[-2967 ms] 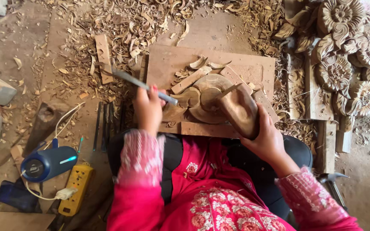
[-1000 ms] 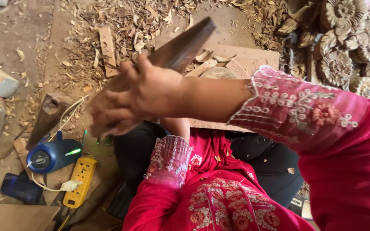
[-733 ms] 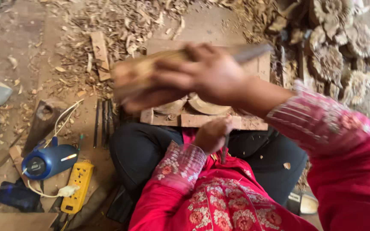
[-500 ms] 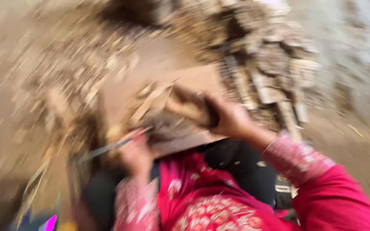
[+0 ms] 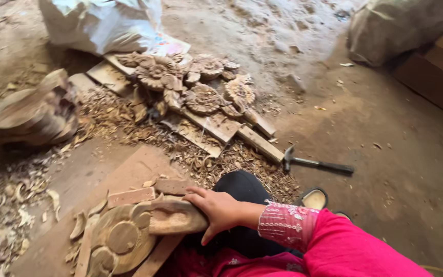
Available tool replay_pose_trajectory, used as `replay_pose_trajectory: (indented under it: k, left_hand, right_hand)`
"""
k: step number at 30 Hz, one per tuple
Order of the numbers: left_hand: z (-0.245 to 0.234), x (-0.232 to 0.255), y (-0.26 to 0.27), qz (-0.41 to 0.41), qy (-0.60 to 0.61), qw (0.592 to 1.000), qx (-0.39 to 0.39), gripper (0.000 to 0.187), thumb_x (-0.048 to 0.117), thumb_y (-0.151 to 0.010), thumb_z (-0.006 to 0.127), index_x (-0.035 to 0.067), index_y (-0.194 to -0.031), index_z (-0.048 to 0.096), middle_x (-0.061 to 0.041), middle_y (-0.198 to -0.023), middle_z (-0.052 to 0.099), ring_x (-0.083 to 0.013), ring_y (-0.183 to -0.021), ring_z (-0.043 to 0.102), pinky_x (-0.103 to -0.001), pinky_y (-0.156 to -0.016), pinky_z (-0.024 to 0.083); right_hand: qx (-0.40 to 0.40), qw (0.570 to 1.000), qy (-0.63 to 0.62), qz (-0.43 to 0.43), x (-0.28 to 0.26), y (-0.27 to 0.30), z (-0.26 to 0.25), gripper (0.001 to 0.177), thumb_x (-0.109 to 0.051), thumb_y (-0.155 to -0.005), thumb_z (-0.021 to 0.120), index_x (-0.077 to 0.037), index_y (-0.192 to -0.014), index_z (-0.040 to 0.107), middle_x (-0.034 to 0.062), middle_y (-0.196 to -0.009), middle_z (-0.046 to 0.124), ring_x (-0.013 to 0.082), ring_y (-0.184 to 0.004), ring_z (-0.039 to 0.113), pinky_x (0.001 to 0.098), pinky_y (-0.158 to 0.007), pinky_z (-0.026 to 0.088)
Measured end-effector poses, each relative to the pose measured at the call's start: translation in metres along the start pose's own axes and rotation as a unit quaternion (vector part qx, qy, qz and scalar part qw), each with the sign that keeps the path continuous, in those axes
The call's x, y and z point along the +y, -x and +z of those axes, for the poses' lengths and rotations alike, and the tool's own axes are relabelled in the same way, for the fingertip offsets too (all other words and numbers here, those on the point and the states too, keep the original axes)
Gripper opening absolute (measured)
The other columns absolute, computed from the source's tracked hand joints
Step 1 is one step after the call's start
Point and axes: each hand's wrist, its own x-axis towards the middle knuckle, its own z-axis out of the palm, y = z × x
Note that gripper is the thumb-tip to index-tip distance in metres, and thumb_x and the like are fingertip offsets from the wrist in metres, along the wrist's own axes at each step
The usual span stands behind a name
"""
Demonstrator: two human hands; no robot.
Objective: The person carves a floral design into a wooden board using a chisel and a wooden mallet. They repeatedly strike the chisel to shape the wood, creating a raised relief pattern.
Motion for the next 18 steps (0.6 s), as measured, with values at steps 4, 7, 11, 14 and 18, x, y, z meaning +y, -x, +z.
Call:
replay_pose_trajectory:
  k: [4,7,11,14,18]
  left_hand:
    - [-0.032,-0.009,-0.013,-0.011,0.020,1.000,0.006,0.016,0.010,-0.109,0.056,-0.001,-0.120,0.052,-0.024,-0.110,0.070,-0.0307,-0.096,0.072,-0.040,-0.086,0.059]
    - [-0.098,-0.014,-0.012,-0.024,0.038,0.998,0.032,0.017,0.010,-0.110,0.054,-0.002,-0.122,0.050,-0.025,-0.112,0.070,-0.0301,-0.096,0.072,-0.039,-0.086,0.060]
    - [-0.133,-0.027,-0.006,-0.017,0.083,0.996,0.012,0.019,0.009,-0.112,0.052,-0.003,-0.124,0.046,-0.026,-0.114,0.069,-0.0292,-0.096,0.073,-0.038,-0.086,0.061]
    - [-0.135,-0.033,-0.007,0.047,0.156,0.987,0.003,0.022,0.007,-0.107,0.049,-0.001,-0.127,0.044,-0.022,-0.119,0.063,-0.0253,-0.105,0.073,-0.037,-0.095,0.063]
    - [-0.123,-0.024,-0.003,0.031,0.117,0.992,0.014,0.020,0.007,-0.108,0.053,-0.001,-0.123,0.044,-0.019,-0.108,0.067,-0.0230,-0.089,0.072,-0.033,-0.083,0.059]
  right_hand:
    - [0.017,1.000,-0.009,0.001,0.000,-0.001,0.001,0.109,-0.043,-0.054,0.093,-0.009,-0.146,0.046,0.0191,-0.143,0.055,0.0380,-0.126,0.058,0.0441,-0.098,0.052]
    - [0.004,1.000,-0.024,0.015,0.001,-0.002,0.008,0.105,-0.044,-0.059,0.091,-0.009,-0.147,0.046,0.0172,-0.136,0.062,0.0353,-0.123,0.062,0.0423,-0.101,0.052]
    - [-0.004,0.998,0.017,0.065,0.008,-0.002,0.011,0.106,-0.048,-0.055,0.094,-0.009,-0.141,0.047,0.0180,-0.130,0.064,0.0351,-0.120,0.062,0.0409,-0.098,0.052]
    - [0.013,0.998,0.021,0.059,0.008,-0.006,0.015,0.115,-0.048,-0.053,0.094,-0.006,-0.145,0.041,0.0213,-0.134,0.060,0.0363,-0.120,0.062,0.0416,-0.097,0.051]
    - [-0.008,0.994,0.055,0.096,0.002,-0.007,0.012,0.113,-0.047,-0.052,0.092,-0.010,-0.147,0.043,0.0181,-0.133,0.063,0.0350,-0.119,0.063,0.0419,-0.097,0.052]
